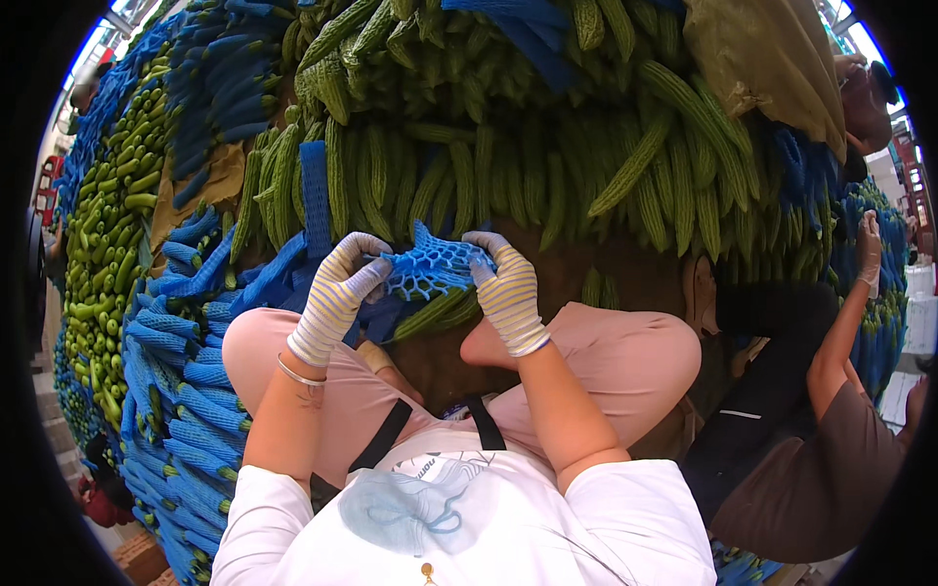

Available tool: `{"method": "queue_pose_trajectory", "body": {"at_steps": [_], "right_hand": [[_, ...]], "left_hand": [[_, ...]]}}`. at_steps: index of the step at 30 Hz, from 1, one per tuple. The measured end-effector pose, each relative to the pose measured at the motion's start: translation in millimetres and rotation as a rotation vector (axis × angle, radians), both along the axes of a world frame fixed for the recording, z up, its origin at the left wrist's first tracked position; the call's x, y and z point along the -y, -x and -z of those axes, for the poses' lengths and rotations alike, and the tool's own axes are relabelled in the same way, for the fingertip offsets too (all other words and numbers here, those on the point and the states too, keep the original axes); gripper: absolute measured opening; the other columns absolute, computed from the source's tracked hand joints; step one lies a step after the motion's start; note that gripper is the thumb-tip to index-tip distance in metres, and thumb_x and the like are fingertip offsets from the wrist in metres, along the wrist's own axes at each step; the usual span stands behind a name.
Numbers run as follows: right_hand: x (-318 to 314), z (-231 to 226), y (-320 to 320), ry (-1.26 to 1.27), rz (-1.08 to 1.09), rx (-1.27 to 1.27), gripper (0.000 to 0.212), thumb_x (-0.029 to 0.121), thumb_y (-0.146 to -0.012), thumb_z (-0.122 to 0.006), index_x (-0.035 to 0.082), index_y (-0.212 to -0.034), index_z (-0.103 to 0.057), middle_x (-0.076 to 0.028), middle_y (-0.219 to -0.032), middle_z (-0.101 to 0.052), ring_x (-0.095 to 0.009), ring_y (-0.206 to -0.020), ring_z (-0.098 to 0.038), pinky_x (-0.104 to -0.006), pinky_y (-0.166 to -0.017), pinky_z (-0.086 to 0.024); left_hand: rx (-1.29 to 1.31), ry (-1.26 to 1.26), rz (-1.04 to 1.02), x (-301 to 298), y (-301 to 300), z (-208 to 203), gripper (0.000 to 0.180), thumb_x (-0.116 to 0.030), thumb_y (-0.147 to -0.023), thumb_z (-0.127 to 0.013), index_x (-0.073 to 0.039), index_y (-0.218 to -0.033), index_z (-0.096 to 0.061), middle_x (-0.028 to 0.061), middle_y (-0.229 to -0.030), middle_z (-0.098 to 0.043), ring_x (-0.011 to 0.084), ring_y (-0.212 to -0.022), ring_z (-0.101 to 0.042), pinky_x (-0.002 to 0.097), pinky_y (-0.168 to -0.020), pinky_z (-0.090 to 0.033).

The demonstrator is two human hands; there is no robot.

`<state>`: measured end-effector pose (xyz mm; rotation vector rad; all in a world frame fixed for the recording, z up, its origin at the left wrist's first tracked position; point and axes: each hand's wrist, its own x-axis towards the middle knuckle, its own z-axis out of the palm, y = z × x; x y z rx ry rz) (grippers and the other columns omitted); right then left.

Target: The recorder is putting protective blue mesh sleeves on bitter melons and sorting them into piles.

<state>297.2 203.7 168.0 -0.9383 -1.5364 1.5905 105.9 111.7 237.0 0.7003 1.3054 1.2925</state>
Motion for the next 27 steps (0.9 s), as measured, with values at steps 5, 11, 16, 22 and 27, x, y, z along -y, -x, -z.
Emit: {"method": "queue_pose_trajectory", "body": {"at_steps": [5,11,16,22,27], "right_hand": [[31.5,9.5,25.1,0.258,-0.274,-0.054,0.018,0.006,-0.084,-0.050,0.003,-0.099,-0.060,-0.006,-0.082,-0.061,-0.013,-0.075,-0.059,-0.0247,-0.068,-0.049],[19.2,-4.4,22.3,0.364,0.003,-0.115,0.013,0.008,-0.084,-0.059,0.000,-0.093,-0.060,-0.003,-0.080,-0.062,-0.008,-0.072,-0.055,-0.0213,-0.064,-0.047],[55.3,23.2,27.1,0.165,-0.234,0.207,0.014,0.013,-0.082,-0.062,0.003,-0.092,-0.061,-0.007,-0.075,-0.060,-0.011,-0.066,-0.054,-0.0270,-0.062,-0.045],[61.5,28.4,29.5,0.184,-0.108,-0.036,0.012,0.006,-0.084,-0.060,0.003,-0.096,-0.060,-0.002,-0.082,-0.060,-0.010,-0.076,-0.055,-0.0236,-0.070,-0.045],[46.5,-13.9,36.5,0.323,-0.121,-0.176,0.016,0.007,-0.086,-0.059,0.000,-0.101,-0.059,-0.001,-0.087,-0.060,-0.006,-0.080,-0.053,-0.0199,-0.072,-0.044]], "left_hand": [[-0.881,-0.706,0.197,3.8,-55.4,-25.5,0.033,-0.003,-0.071,-0.067,-0.004,-0.101,-0.056,0.0123,-0.092,-0.060,0.0288,-0.083,-0.060,0.0351,-0.076,-0.048],[-1.258,-0.397,0.062,16.6,-50.5,27.6,0.028,-0.006,-0.077,-0.058,-0.002,-0.105,-0.058,0.0189,-0.101,-0.060,0.0369,-0.094,-0.058,0.0406,-0.081,-0.048],[-1.006,-0.112,-0.015,15.8,-29.6,66.0,0.030,-0.002,-0.085,-0.048,-0.001,-0.114,-0.054,0.0172,-0.098,-0.062,0.0280,-0.084,-0.062,0.0345,-0.077,-0.050],[0.611,-0.072,-0.372,20.3,-30.5,91.8,0.028,-0.008,-0.090,-0.046,-0.002,-0.117,-0.049,0.0085,-0.098,-0.060,0.0179,-0.090,-0.059,0.0319,-0.082,-0.048],[-0.789,-0.116,-0.024,22.2,-38.4,114.3,0.017,-0.006,-0.089,-0.045,-0.006,-0.100,-0.058,0.0032,-0.092,-0.059,0.0102,-0.081,-0.054,0.0210,-0.073,-0.045]]}}
